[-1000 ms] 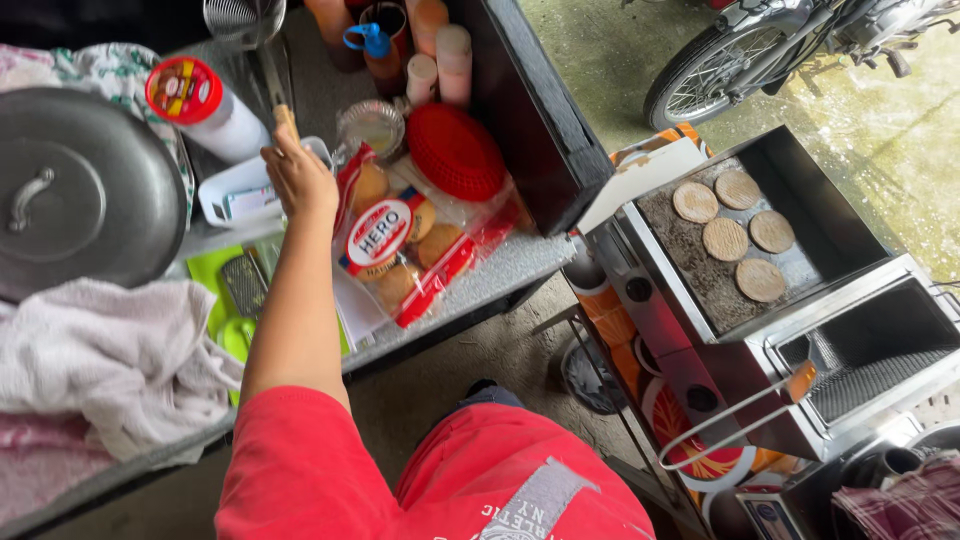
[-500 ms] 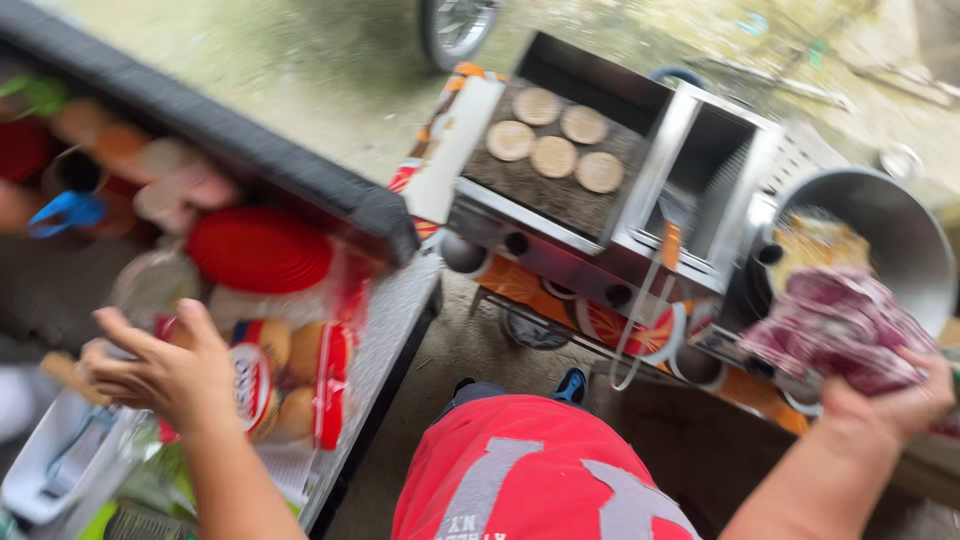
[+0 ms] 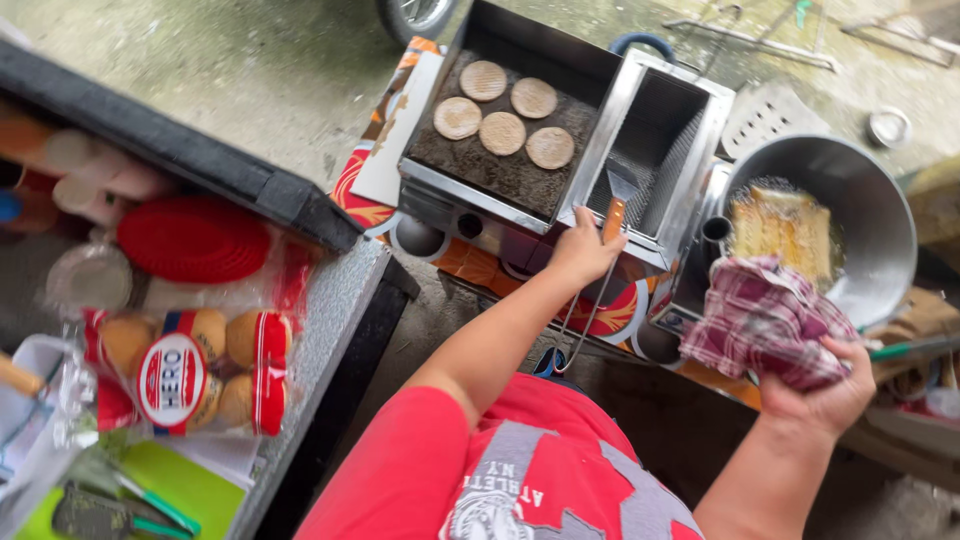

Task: The person fries rolls in a pot of oil using tongs and turns burger patties on a griddle with a spatula.

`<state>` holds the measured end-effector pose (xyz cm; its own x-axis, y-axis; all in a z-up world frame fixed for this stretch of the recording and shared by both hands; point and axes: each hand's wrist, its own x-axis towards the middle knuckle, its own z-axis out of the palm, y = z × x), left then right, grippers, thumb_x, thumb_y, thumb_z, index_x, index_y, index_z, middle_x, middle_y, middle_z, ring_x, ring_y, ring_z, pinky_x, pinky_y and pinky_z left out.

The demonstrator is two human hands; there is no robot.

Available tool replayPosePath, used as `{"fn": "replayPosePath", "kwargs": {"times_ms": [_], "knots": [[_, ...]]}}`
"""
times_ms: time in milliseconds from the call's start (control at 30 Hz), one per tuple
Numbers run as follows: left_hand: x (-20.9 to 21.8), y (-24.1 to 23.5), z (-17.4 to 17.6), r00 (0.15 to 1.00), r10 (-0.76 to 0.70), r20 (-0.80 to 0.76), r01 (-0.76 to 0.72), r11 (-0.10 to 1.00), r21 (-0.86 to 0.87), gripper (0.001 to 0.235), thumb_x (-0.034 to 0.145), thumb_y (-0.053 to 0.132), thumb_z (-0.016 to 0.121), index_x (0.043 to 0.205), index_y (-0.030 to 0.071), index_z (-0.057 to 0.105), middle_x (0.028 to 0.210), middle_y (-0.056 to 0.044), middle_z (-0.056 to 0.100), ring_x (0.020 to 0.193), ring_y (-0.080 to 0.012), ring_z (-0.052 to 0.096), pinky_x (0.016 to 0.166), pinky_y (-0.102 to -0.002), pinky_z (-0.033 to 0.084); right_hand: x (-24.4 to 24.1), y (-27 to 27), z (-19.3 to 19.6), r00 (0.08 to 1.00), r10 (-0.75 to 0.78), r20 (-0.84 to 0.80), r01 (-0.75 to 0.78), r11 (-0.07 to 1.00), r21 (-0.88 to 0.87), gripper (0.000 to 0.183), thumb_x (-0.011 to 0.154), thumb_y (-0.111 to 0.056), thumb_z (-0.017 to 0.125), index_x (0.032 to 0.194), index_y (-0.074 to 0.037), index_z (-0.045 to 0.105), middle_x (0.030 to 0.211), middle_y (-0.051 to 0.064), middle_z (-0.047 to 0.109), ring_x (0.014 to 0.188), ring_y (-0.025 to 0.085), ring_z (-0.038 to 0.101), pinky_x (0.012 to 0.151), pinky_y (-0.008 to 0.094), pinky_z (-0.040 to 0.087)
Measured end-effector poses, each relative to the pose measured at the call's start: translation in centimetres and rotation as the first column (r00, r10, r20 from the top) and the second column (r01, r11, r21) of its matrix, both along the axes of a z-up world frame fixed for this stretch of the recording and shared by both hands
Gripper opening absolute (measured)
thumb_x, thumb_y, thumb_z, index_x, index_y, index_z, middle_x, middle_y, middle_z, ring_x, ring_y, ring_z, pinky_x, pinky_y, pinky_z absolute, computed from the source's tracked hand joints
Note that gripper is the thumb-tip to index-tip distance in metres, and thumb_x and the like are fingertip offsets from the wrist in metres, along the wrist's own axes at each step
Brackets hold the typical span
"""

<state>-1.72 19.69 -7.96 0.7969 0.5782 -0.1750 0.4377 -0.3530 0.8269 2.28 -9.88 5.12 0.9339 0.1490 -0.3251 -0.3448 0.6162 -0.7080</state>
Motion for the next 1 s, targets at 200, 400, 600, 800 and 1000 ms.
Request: {"fn": "replayPosePath", "kwargs": {"times_ms": [200, 400, 600, 800, 1000], "knots": [[2.9, -1.6, -3.6, 0.998, 0.06, -0.017, -0.06, 0.998, 0.012, 0.047, 0.085, 0.017, 0.066, 0.119, -0.008, 0.045, 0.092, -0.032, 0.07, 0.092, -0.0457, 0.072, 0.083, -0.05, 0.058, 2.3, -1.1, 0.2, 0.987, 0.155, 0.052, -0.153, 0.988, -0.033, 0.061, 0.081, -0.009, 0.071, 0.141, -0.008, 0.059, 0.143, 0.011, 0.063, 0.142, 0.033, 0.059, 0.124, 0.055, 0.045], [-2.6, -2.4, 1.2, 0.997, -0.038, 0.073, 0.031, 0.995, 0.097, 0.019, 0.094, 0.016, 0.064, 0.105, 0.001, 0.062, 0.094, -0.023, 0.074, 0.094, -0.0429, 0.072, 0.083, -0.051, 0.056, 6.2, -0.4, -1.4, 0.995, 0.094, 0.029, -0.091, 0.991, -0.094, 0.057, 0.076, -0.016, 0.07, 0.13, 0.001, 0.061, 0.135, 0.017, 0.064, 0.133, 0.036, 0.066, 0.115, 0.056, 0.049], [-13.0, -3.5, 5.6, 0.912, -0.033, 0.409, 0.002, 0.997, 0.076, 0.04, 0.101, 0.011, 0.057, 0.14, 0.005, 0.051, 0.104, -0.02, 0.059, 0.096, -0.0372, 0.061, 0.088, -0.045, 0.051, 8.7, 1.5, -2.1, 0.983, 0.177, 0.055, -0.181, 0.981, 0.068, 0.072, 0.08, -0.012, 0.069, 0.148, 0.001, 0.05, 0.139, 0.021, 0.062, 0.131, 0.036, 0.063, 0.112, 0.053, 0.046], [-20.4, -2.7, 6.6, 0.851, -0.053, 0.522, 0.007, 0.996, 0.09, 0.058, 0.104, 0.009, 0.058, 0.159, 0.011, 0.039, 0.109, -0.012, 0.057, 0.095, -0.0245, 0.059, 0.089, -0.036, 0.053, 6.9, 5.4, 1.0, 0.963, 0.262, 0.06, -0.269, 0.941, 0.207, 0.071, 0.084, -0.009, 0.065, 0.15, 0.001, 0.045, 0.133, 0.02, 0.058, 0.129, 0.035, 0.059, 0.116, 0.05, 0.045], [-23.1, -0.3, 2.2, 0.817, 0.349, 0.458, 0.047, 0.752, -0.657, 0.049, 0.108, 0.015, 0.053, 0.157, 0.008, 0.045, 0.104, -0.008, 0.064, 0.084, -0.0145, 0.055, 0.078, -0.03, 0.049, 4.4, 6.1, 2.0, 0.923, 0.356, 0.147, -0.366, 0.93, 0.047, 0.056, 0.08, -0.009, 0.067, 0.135, -0.007, 0.054, 0.137, 0.013, 0.062, 0.135, 0.035, 0.061, 0.121, 0.057, 0.048]]}}
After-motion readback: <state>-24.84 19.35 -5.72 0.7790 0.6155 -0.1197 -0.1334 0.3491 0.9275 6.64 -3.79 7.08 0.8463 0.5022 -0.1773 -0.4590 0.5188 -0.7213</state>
